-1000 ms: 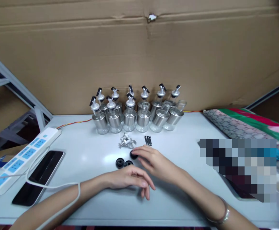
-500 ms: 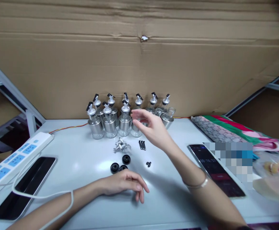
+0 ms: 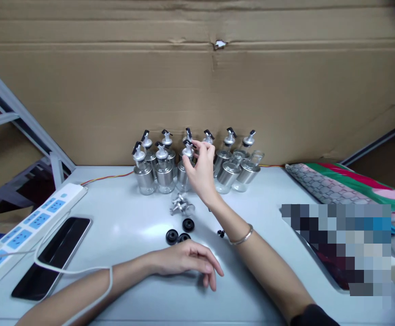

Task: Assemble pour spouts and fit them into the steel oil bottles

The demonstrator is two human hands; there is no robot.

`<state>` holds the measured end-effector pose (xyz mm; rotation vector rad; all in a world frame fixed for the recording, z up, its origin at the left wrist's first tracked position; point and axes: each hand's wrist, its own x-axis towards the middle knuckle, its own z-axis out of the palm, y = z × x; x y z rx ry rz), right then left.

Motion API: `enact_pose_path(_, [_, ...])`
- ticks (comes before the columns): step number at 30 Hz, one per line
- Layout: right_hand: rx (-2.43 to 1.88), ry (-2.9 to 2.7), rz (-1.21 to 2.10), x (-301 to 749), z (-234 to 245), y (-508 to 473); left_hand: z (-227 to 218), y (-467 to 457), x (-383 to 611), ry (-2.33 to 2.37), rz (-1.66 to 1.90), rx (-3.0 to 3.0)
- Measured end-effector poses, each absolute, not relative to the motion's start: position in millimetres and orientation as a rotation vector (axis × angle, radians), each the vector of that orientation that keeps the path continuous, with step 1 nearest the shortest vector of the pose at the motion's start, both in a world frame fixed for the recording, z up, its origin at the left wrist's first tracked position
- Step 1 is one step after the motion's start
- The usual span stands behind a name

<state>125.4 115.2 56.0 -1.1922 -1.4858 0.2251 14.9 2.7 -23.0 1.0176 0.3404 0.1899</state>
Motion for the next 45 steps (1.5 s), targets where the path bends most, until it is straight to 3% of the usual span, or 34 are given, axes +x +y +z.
enact_pose_path(13, [-1.202,-1.497,0.429,124.7,63.5,135.3,-20.6,2.8,15.0,0.315,0.201,1.022])
enact_pose_path(20, [-0.896,-1.446,0.350,137.4,107.0,109.0,-22.1,3.3,14.5,0.331,0.202,1.028])
enact_pose_path(25, [-0.593,-1.351,0.789,152.3,131.1,70.8,-31.4,4.6,14.7,0.269,0.323,0.897])
enact_pose_path(32, [-0.545,-1.207,1.514,156.1,111.0,34.7,-18.1,7.1,9.1,0.234,0.239,1.029])
enact_pose_path(45, [-0.693,-1.270,1.623,142.0,88.2,28.4,-5.3,9.2,7.0,0.322,0.153,1.422])
